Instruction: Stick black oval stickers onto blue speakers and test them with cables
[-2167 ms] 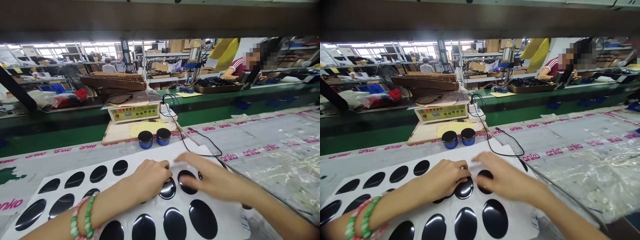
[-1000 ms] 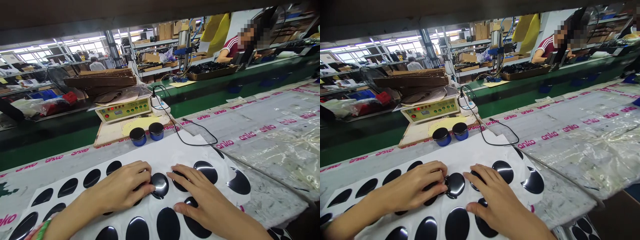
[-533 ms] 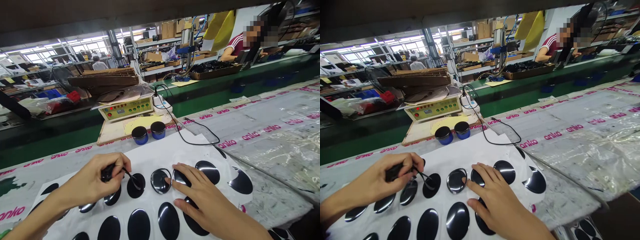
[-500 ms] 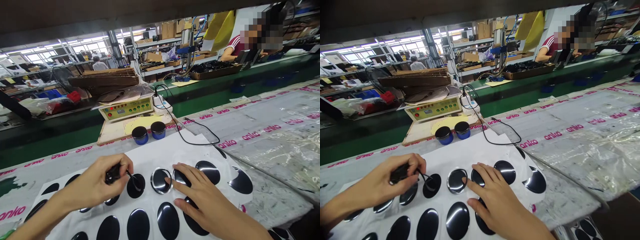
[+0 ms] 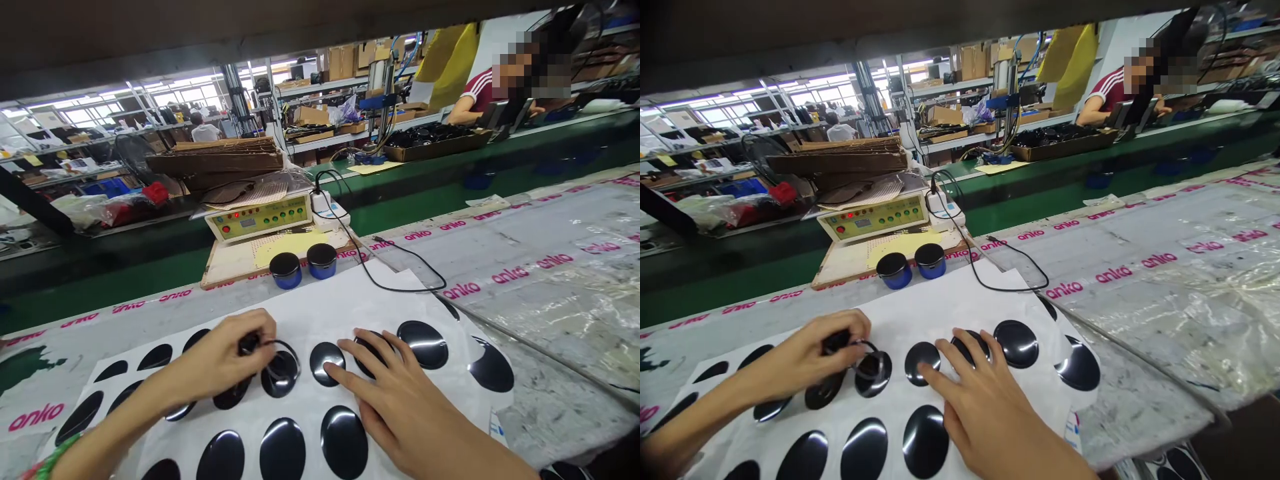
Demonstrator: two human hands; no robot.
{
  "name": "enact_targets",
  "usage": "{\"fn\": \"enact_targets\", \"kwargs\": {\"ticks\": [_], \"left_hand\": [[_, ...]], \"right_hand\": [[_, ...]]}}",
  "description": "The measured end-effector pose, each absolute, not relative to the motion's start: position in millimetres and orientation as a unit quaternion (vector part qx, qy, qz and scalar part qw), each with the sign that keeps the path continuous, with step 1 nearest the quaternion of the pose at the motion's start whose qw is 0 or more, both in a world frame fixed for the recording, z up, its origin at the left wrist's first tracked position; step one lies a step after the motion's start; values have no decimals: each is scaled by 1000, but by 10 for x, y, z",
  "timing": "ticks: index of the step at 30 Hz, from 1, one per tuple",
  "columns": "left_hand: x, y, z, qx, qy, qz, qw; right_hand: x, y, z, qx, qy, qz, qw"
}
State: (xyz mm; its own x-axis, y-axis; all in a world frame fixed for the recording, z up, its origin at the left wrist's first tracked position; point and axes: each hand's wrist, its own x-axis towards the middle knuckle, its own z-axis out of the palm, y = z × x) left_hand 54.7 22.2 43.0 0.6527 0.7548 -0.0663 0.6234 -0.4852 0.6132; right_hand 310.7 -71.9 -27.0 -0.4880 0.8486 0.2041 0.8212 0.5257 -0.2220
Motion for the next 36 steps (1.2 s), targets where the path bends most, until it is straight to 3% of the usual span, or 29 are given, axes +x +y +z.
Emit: {"fn": "enact_targets", "kwargs": {"ticks": [5,7,9,12,15,18,21,36], "left_hand": [[84,258,481,721,467,211,467],[74,255,529,679,425,246,546],[200,243,586,675,395,269,561],[607,218,626,719,417,290,474],[1154,208,556,807,373,223,400],[1644,234,384,939,237,77,237],[1917,279,184,977,183,14,112],[1843,347,117,978,196,-5,73]], "right_hand": [[3060,-675,-204,-478,-861,48,164],[3100,-657,-169,-468,-858,48,207],[3206,-644,-152,-486,-828,46,276],[3445,-645,-205,-558,-756,29,342],[3637,-681,-341,-597,-739,13,310],[3691,-739,-472,-606,-749,-20,268],[3663,-799,-545,-611,-749,-48,252],[3328,-908,-575,-624,-734,-71,259]]}}
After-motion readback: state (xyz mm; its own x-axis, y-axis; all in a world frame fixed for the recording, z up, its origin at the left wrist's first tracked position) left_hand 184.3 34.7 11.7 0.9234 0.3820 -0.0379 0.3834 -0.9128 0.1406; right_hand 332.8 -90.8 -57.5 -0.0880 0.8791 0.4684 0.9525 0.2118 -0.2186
